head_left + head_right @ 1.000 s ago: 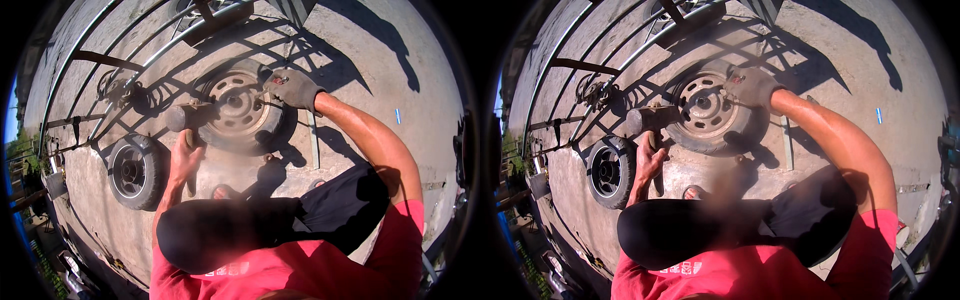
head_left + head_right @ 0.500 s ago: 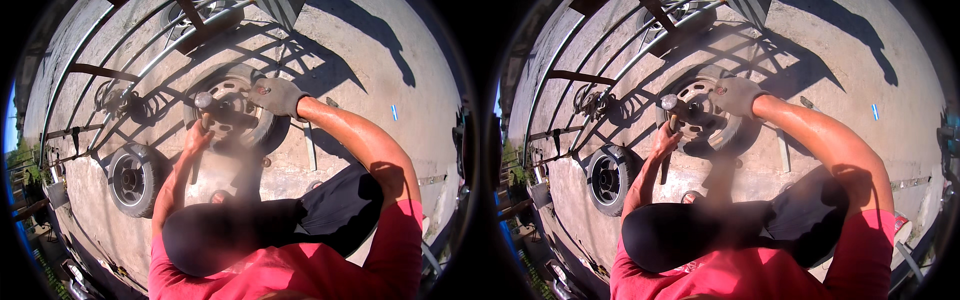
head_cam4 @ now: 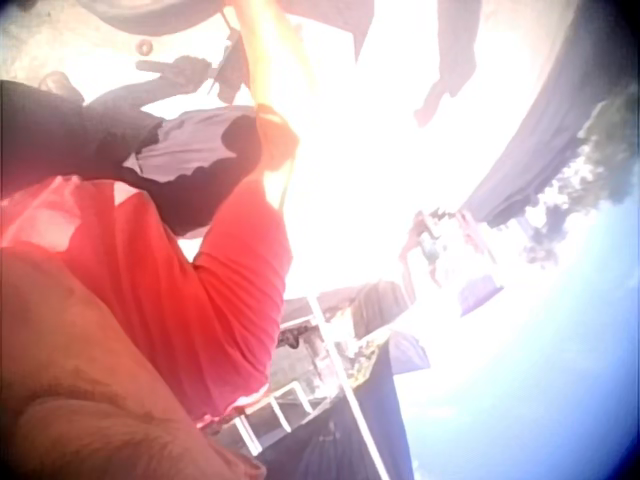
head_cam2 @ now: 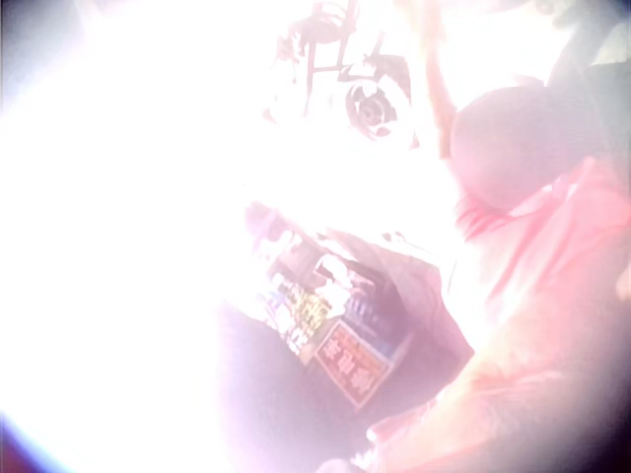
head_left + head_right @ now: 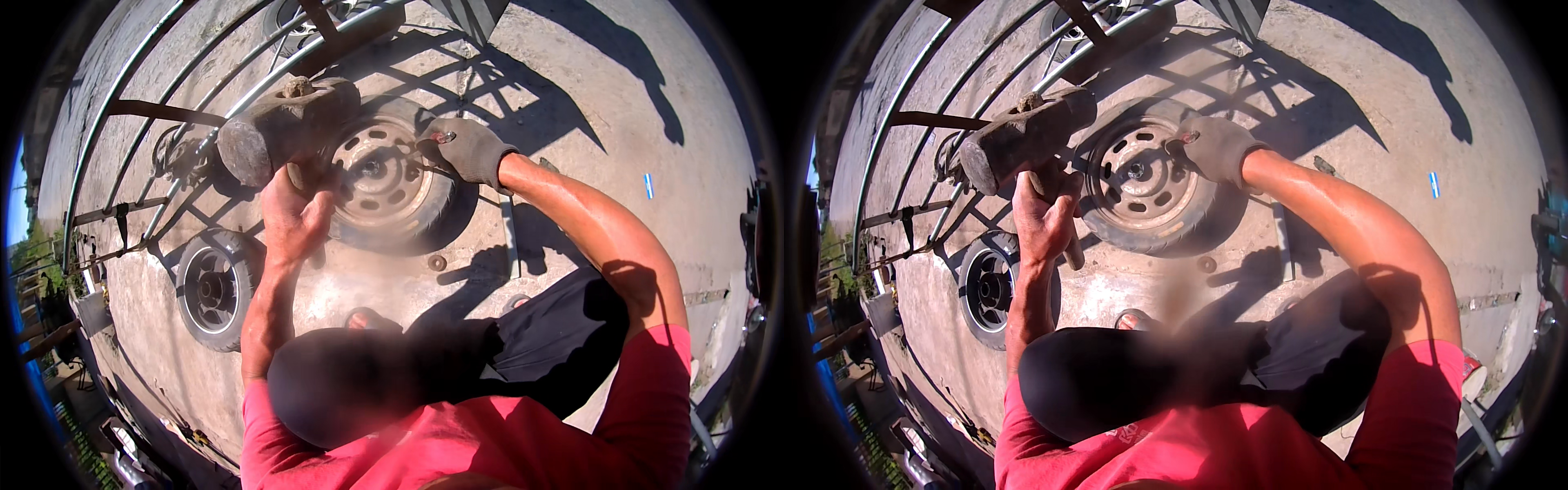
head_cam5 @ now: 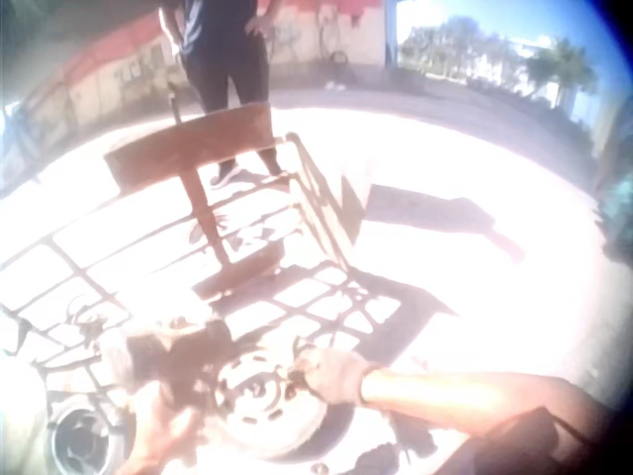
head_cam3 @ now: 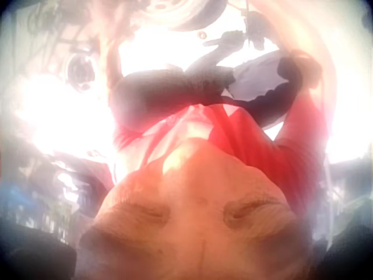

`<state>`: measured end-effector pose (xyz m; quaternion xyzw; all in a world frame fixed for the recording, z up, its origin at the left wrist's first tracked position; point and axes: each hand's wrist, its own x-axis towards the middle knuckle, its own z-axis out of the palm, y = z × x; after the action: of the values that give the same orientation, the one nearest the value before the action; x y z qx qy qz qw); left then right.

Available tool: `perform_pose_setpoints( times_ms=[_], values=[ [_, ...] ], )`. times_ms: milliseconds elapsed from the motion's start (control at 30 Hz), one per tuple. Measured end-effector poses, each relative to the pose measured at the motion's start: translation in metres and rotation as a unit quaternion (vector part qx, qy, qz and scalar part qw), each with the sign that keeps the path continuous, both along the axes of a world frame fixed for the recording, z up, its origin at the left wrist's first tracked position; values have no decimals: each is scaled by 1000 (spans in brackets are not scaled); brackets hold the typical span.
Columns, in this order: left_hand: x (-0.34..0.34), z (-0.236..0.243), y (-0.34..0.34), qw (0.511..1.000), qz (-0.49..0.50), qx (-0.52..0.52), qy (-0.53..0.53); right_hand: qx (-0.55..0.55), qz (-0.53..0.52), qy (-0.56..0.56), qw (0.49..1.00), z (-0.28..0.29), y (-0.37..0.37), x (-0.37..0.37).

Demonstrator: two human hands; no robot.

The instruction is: The person removes a tire from a rim using a hammer, then uses a wrench to loosen and remove the axle and hub assembly from another wheel.

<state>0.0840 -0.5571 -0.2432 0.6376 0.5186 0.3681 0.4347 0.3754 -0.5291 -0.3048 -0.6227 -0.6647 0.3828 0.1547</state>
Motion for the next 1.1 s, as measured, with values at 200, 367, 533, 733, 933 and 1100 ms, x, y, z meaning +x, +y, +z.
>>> perform_pose_setpoints(
  times_ms=[200, 367, 533, 733, 933, 1100],
  values=[
    [-1, -132, -1, 967, -9, -94, 237, -84, -6, -26, 996, 29, -1, -8],
    [-4, -140, 14, 926, -41, -209, 311, -28, 10, -22, 999, 11, 3, -7],
    [-20, -149, 2, 955, 17, -272, 116, -51, 6, -15, 999, 10, 0, -14],
    [-19, -55, 8, 971, 32, -222, 80, -32, -28, 38, 998, -10, 1, -4],
    [-8, 6, 36, 997, 32, 66, 37, -2, 67, -11, 998, 5, 1, -5],
    [-7, -77, 25, 985, 53, 60, 155, -68, 38, -30, 996, 26, -1, -26]
  ],
)
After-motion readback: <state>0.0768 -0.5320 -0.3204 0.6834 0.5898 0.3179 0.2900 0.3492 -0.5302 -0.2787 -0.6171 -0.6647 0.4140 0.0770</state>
